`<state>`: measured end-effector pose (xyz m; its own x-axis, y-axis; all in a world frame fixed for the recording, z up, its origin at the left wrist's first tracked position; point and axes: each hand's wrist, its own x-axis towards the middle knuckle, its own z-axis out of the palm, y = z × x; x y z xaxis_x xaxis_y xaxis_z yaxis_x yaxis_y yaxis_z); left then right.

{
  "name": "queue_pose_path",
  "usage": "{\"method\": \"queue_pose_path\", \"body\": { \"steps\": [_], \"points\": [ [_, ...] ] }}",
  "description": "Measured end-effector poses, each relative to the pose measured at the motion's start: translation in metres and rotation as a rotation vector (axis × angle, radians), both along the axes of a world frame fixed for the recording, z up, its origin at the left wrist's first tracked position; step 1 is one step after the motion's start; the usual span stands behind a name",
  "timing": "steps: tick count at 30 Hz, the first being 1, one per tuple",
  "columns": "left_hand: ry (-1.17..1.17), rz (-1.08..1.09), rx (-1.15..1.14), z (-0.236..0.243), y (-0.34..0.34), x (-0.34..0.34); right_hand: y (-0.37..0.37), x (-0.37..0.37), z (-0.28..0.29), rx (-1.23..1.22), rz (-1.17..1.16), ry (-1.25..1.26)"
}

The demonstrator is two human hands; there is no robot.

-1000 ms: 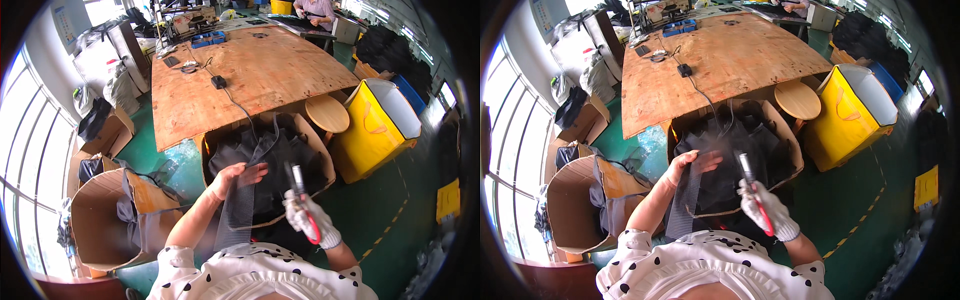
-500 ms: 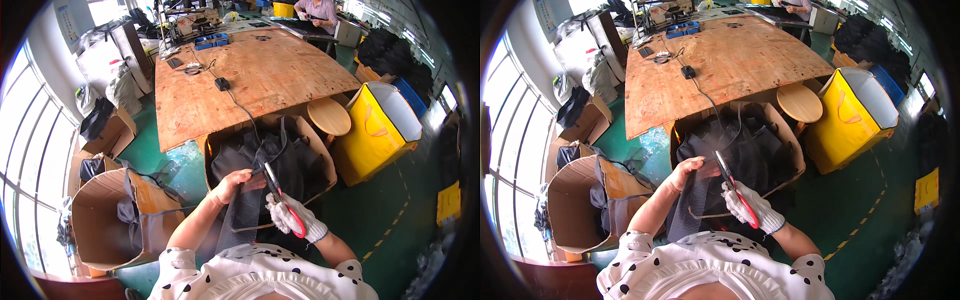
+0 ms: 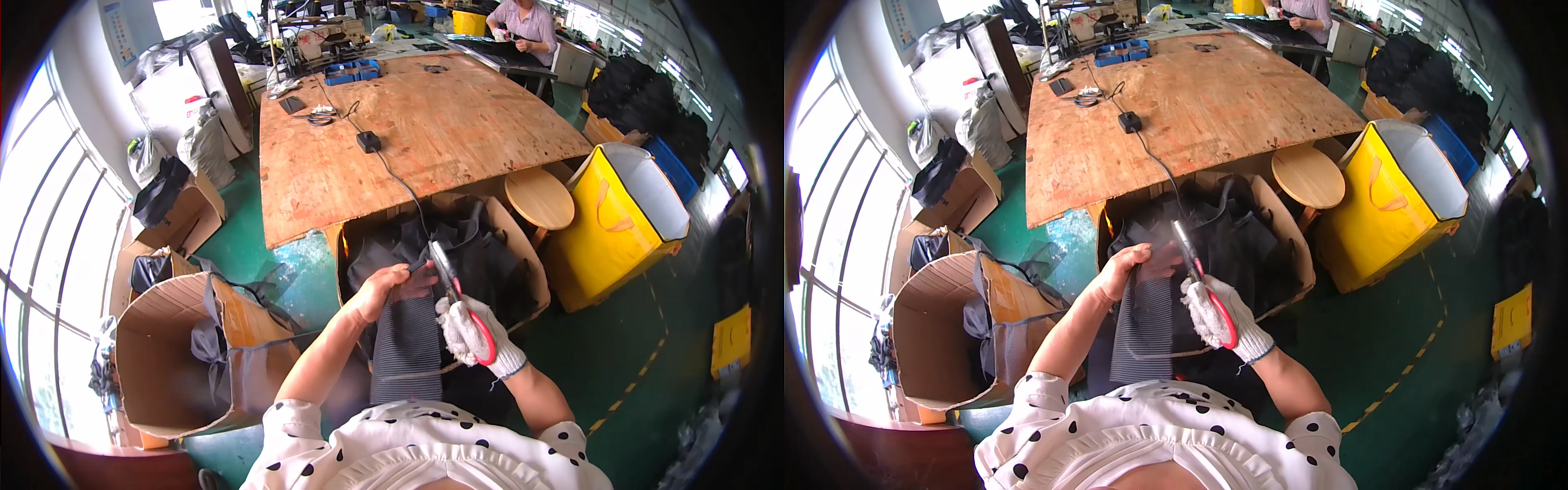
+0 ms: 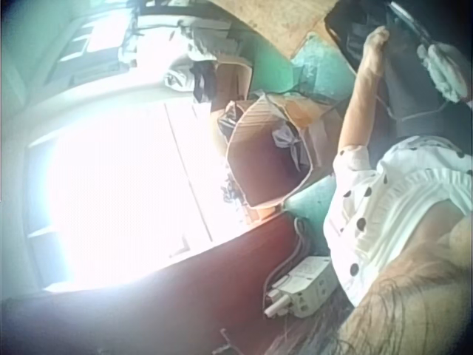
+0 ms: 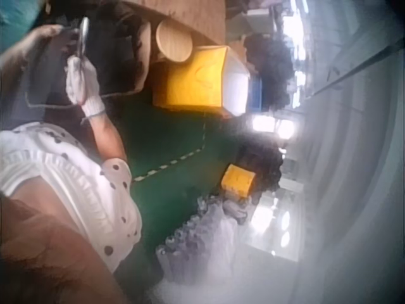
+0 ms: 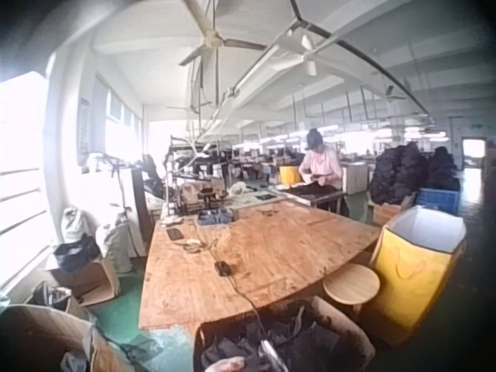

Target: The person trims excess threads and material from black mesh pieces using scissors.

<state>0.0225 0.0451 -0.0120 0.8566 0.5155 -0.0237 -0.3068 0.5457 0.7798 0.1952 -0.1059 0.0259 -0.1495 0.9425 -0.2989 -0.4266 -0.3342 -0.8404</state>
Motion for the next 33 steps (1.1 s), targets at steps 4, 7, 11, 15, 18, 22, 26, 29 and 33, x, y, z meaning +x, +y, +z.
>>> {"method": "queue_pose_path", "body": {
  "steps": [4, 7, 11, 15, 18, 22, 26, 29, 33],
  "points": [
    [0.179, 0.08, 0.324, 0.02, -0.005, 0.007, 0.007, 0.02, -0.005, 0.066, -0.144, 0.043],
    [0.245, 0.098, 0.751, 0.018, -0.011, 0.017, 0.01, 0.01, -0.009, 0.401, -0.347, -0.509],
    [0.308, 0.279, 1.275, 0.026, -0.027, 0.028, 0.025, 0.008, -0.004, 0.452, -0.511, -0.34],
    [0.656, 0.315, 1.288, 0.048, -0.031, 0.006, 0.04, 0.05, -0.001, 0.347, -0.347, 0.477],
    [0.658, 0.197, 1.216, 0.042, -0.021, -0.026, 0.042, 0.056, 0.025, 0.393, -0.41, 0.273],
    [0.769, 0.158, 1.232, 0.035, -0.032, -0.043, 0.051, 0.072, 0.032, 0.416, -0.302, 0.676],
    [0.77, 0.259, 1.01, 0.049, -0.032, -0.043, 0.049, 0.098, 0.015, 0.516, -0.393, 0.468],
    [0.752, 0.272, 1.122, 0.058, -0.022, -0.037, 0.047, 0.134, 0.004, 0.631, -0.207, 0.671],
    [0.721, 0.265, 1.14, 0.081, -0.01, -0.027, 0.019, 0.103, 0.045, 0.555, -0.765, -0.762]
  ]
}}
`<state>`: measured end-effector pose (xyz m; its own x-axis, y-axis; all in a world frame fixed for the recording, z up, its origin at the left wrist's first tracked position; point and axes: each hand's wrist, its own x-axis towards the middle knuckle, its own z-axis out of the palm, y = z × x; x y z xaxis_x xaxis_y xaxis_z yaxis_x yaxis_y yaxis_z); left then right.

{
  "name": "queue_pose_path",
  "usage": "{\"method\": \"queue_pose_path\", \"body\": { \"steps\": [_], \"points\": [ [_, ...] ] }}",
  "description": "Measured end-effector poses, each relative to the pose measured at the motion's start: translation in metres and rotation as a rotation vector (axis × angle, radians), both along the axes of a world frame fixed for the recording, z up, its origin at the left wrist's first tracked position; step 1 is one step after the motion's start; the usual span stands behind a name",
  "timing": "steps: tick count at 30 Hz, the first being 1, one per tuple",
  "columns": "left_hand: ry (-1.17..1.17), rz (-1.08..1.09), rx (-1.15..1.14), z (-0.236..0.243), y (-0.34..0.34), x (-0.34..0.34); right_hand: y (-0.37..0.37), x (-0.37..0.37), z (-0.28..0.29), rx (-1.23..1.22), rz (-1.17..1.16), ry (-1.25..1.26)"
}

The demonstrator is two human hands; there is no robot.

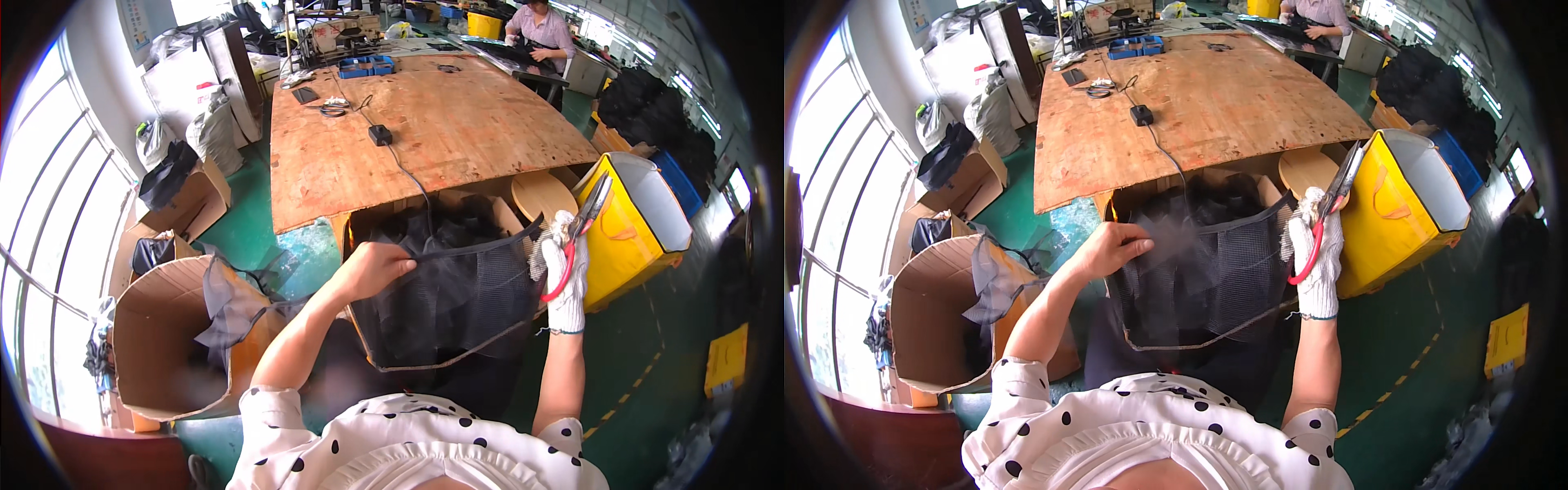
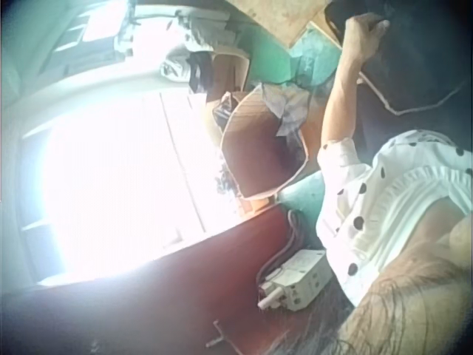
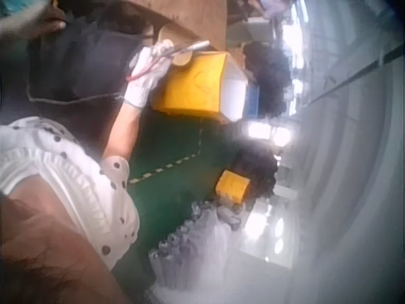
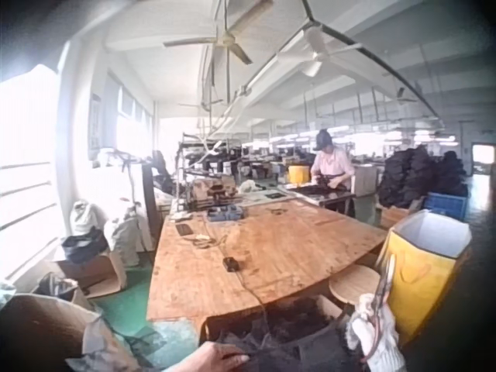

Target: The person trims excess threads and material from black mesh pieces using scissors.

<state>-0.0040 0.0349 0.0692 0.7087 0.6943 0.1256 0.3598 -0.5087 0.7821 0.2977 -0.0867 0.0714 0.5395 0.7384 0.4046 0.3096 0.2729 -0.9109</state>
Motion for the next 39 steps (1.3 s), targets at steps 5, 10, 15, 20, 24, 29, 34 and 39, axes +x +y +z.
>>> {"method": "queue_pose_path", "body": {
  "steps": [5, 10, 15, 20, 24, 29, 34, 39],
  "points": [
    [-0.081, -0.274, -0.291, -0.003, 0.013, 0.021, -0.005, 0.019, -0.008, -0.097, -0.182, -0.177],
    [-0.449, -0.418, -0.758, -0.012, 0.014, 0.031, -0.004, 0.032, -0.013, -0.148, -0.234, -0.302],
    [-0.515, -0.425, -0.957, -0.034, 0.01, 0.037, 0.006, 0.008, -0.003, 0.241, 0.111, 0.834],
    [-0.607, -0.372, -1.372, -0.059, -0.002, 0.046, 0.012, 0.035, -0.048, -0.044, -0.028, 0.143],
    [-0.685, -0.217, -1.309, -0.054, -0.004, 0.038, -0.008, 0.038, -0.053, -0.046, 0.037, 0.63],
    [-0.774, -0.135, -1.149, -0.059, 0.004, 0.028, -0.069, 0.0, -0.026, 0.003, 0.004, 0.507],
    [-0.767, -0.181, -1.101, -0.065, -0.005, 0.035, -0.069, -0.064, -0.004, -0.014, 0.527, 1.962],
    [-0.736, -0.278, -1.016, -0.064, -0.008, 0.039, -0.052, -0.085, -0.042, -0.592, 0.746, 1.549]
  ]
}}
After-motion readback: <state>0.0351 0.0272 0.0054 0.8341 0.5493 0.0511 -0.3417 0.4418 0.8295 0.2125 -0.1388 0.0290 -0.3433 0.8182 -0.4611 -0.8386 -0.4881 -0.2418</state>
